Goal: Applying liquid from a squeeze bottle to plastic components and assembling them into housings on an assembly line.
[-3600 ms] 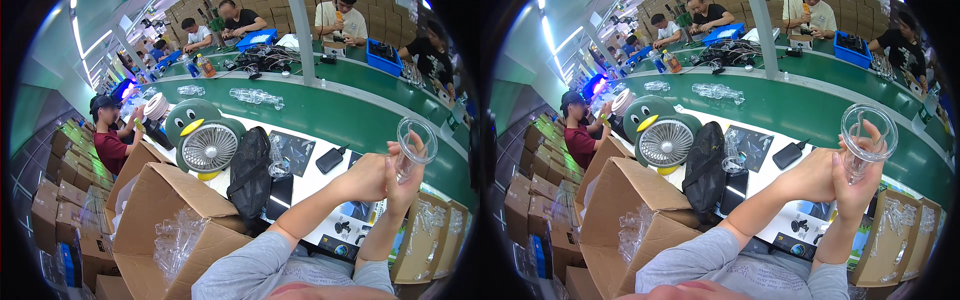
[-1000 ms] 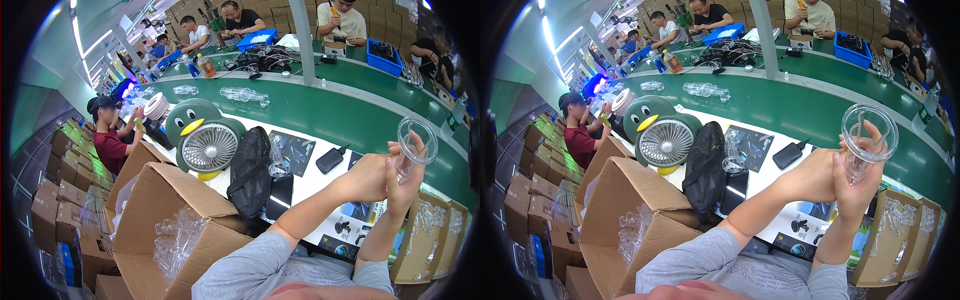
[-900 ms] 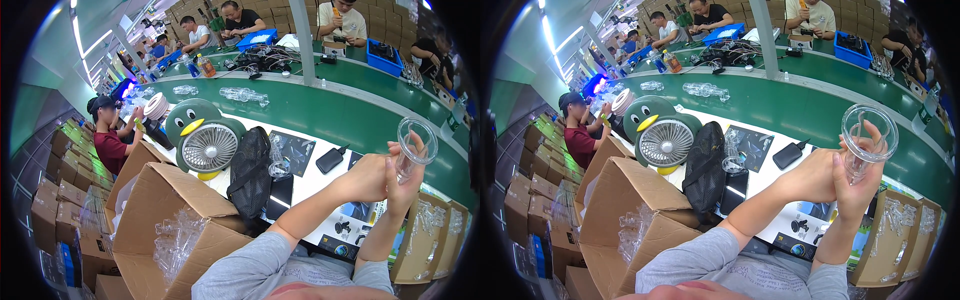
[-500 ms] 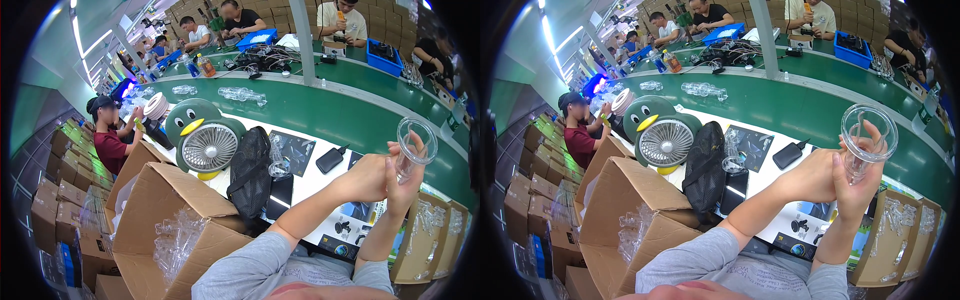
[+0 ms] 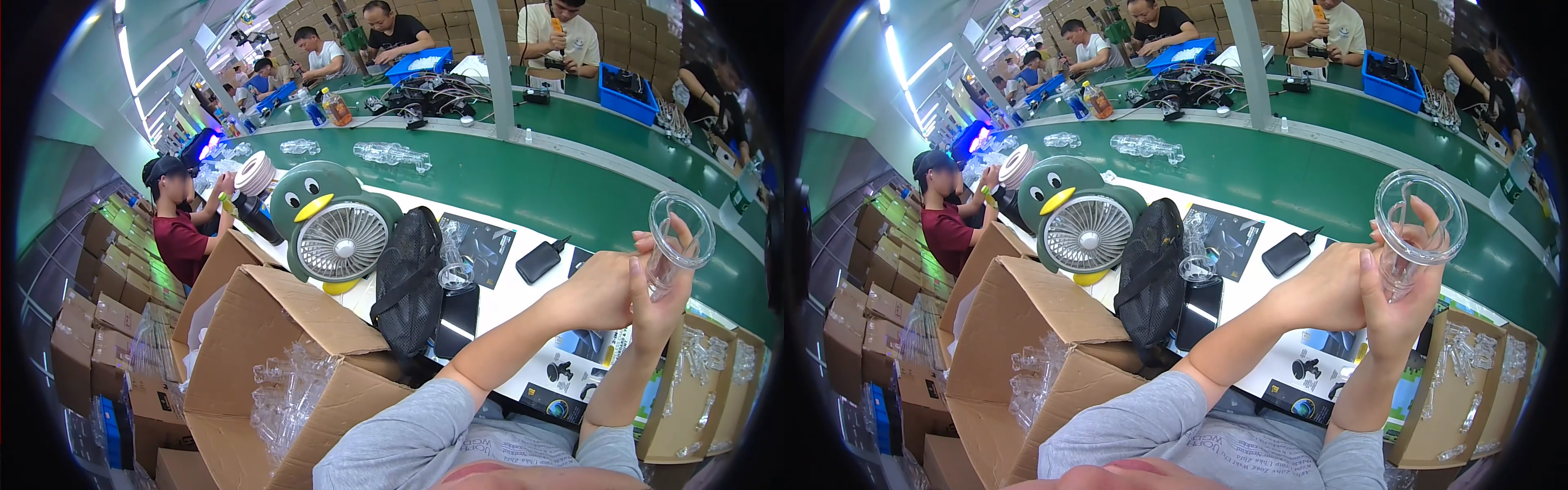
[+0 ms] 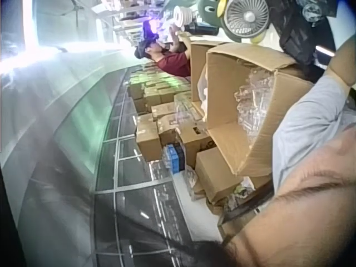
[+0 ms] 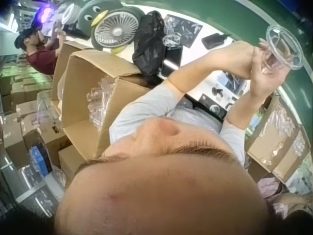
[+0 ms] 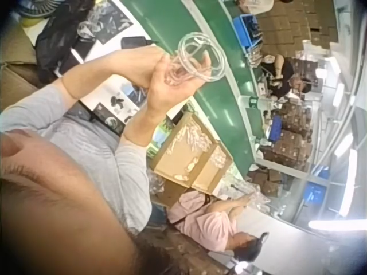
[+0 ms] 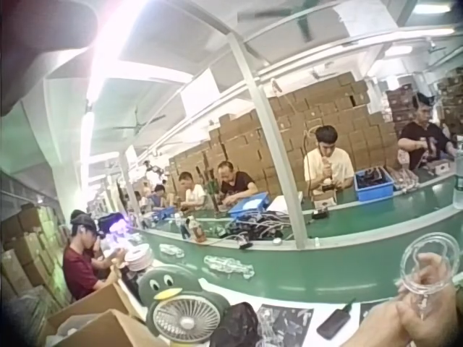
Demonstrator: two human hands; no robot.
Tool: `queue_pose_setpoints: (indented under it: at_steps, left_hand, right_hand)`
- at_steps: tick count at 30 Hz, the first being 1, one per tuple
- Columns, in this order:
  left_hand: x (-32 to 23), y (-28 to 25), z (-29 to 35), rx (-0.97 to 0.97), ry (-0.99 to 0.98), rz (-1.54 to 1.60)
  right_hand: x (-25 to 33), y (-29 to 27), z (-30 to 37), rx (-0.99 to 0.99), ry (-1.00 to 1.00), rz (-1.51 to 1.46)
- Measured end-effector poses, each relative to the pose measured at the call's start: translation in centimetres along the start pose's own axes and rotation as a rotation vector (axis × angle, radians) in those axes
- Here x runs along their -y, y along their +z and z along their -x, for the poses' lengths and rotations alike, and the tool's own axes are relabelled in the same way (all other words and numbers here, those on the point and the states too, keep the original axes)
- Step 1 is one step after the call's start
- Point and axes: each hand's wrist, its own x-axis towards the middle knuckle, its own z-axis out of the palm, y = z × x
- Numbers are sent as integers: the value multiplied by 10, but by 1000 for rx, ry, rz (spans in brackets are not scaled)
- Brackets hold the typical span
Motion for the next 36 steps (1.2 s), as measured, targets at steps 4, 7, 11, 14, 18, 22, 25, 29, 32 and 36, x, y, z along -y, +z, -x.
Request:
queue_pose_setpoints:
  at_steps: [4, 7, 11, 14, 18, 22, 25, 29, 32, 36]
  left_hand:
    - [1, 0, 1, 10, 4, -15]
    - [-1, -1, 0, 48, -51, -2]
    - [-2, 0, 0, 39, -63, 5]
    - [0, 1, 1, 21, -57, 12]
    - [0, 1, 0, 38, -74, 20]
    - [1, 0, 1, 14, -3, -3]
    - [3, 1, 1, 43, -12, -19]
    - [3, 1, 1, 52, -31, -2]
    - [2, 1, 0, 60, -39, 0]
    - [-2, -1, -1, -6, -37, 52]
  right_hand:
    - [0, 0, 0, -2, -10, 3]
    - [1, 0, 0, -1, -14, 16]
    - [2, 1, 0, -5, -11, 8]
    - [2, 1, 0, -2, -13, 3]
    - [2, 1, 0, -4, -5, 7]
    - [1, 1, -1, 3, -13, 4]
    - [0, 1, -1, 4, -8, 0]
    - [2, 1, -1, 8, -1, -4]
    - [2, 1, -1, 1, 4, -7]
    - [1, 1, -1, 11, -1, -4]
